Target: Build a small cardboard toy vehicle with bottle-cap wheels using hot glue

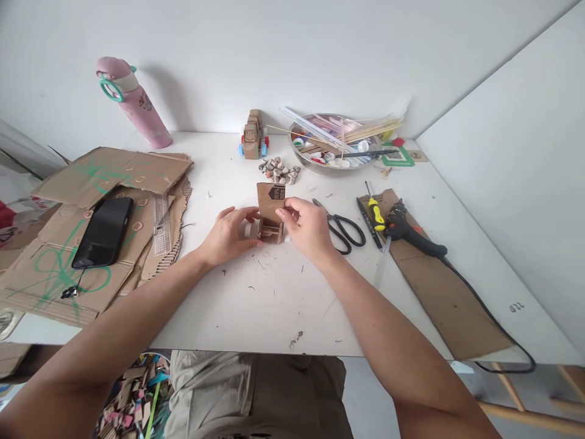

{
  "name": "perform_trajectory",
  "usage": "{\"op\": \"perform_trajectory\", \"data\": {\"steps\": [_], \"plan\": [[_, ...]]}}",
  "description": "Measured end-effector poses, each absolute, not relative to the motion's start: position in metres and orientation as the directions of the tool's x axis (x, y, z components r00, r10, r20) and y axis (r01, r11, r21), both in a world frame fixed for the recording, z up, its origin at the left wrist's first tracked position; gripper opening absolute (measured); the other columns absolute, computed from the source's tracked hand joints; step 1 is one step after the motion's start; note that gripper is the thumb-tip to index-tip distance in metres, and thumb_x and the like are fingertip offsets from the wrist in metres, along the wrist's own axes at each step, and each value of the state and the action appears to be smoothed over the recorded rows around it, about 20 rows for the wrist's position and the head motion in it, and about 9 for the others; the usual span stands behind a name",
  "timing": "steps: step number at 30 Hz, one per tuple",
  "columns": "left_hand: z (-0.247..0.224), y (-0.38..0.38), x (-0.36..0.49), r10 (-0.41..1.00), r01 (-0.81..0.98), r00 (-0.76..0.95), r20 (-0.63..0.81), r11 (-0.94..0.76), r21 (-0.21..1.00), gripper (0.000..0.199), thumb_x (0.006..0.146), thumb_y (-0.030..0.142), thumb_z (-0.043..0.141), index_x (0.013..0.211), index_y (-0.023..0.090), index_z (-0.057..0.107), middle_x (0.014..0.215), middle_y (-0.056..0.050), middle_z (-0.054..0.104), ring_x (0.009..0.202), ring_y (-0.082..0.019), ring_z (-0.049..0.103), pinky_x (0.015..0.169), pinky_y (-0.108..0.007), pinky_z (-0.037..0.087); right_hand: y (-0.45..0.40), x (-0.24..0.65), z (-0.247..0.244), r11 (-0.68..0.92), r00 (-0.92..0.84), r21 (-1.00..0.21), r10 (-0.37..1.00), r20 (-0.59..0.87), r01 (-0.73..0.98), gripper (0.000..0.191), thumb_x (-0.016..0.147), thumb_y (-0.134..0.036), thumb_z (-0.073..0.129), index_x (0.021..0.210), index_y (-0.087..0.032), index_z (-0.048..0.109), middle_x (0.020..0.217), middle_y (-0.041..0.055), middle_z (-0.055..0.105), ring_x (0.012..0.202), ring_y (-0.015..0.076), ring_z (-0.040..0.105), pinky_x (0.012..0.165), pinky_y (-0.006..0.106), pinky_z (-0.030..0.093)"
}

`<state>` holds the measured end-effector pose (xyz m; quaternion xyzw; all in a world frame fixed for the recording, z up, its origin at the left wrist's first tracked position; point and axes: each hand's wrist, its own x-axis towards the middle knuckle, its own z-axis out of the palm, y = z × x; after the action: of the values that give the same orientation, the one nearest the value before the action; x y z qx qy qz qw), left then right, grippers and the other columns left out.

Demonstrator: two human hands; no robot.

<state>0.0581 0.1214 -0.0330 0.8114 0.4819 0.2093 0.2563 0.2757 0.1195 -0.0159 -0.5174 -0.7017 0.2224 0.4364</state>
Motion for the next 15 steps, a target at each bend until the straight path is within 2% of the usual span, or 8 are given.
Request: {"op": "perform_trajectory", "data": {"steps": [10, 15], "plan": [[-0.0401, 0.1268, 0.0586, 0.881, 0.627, 0.441, 0.17, -0.438, 0.644, 0.061, 0.077, 0.032, 0.088, 0.134, 0.025, 0.068, 0.122, -0.007, 0.082, 0.116, -0.031, 0.075, 0.121, -0.058, 0.044, 0.1209, 0.2797, -0.0159, 0.38, -0.101, -0.794, 0.92, 0.379, 0.475, 0.02, 0.088, -0.037, 0.065, 0.072, -0.026, 0.058, 0.069, 0.0015, 0.068, 0.067, 0.0217, 0.064, 0.069, 0.034, 0.052], [-0.0415, 0.1287, 0.0608, 0.875, 0.618, 0.435, 0.212, -0.462, 0.637, 0.051, 0.074, 0.029, 0.09, 0.122, 0.025, 0.074, 0.11, -0.006, 0.083, 0.103, -0.03, 0.075, 0.11, -0.053, 0.051, 0.1189, 0.2804, -0.0179, 0.37, -0.11, -0.806, 0.926, 0.362, 0.462, 0.019, 0.088, -0.036, 0.066, 0.073, -0.026, 0.058, 0.07, 0.0015, 0.068, 0.068, 0.0213, 0.065, 0.063, 0.031, 0.05]]}}
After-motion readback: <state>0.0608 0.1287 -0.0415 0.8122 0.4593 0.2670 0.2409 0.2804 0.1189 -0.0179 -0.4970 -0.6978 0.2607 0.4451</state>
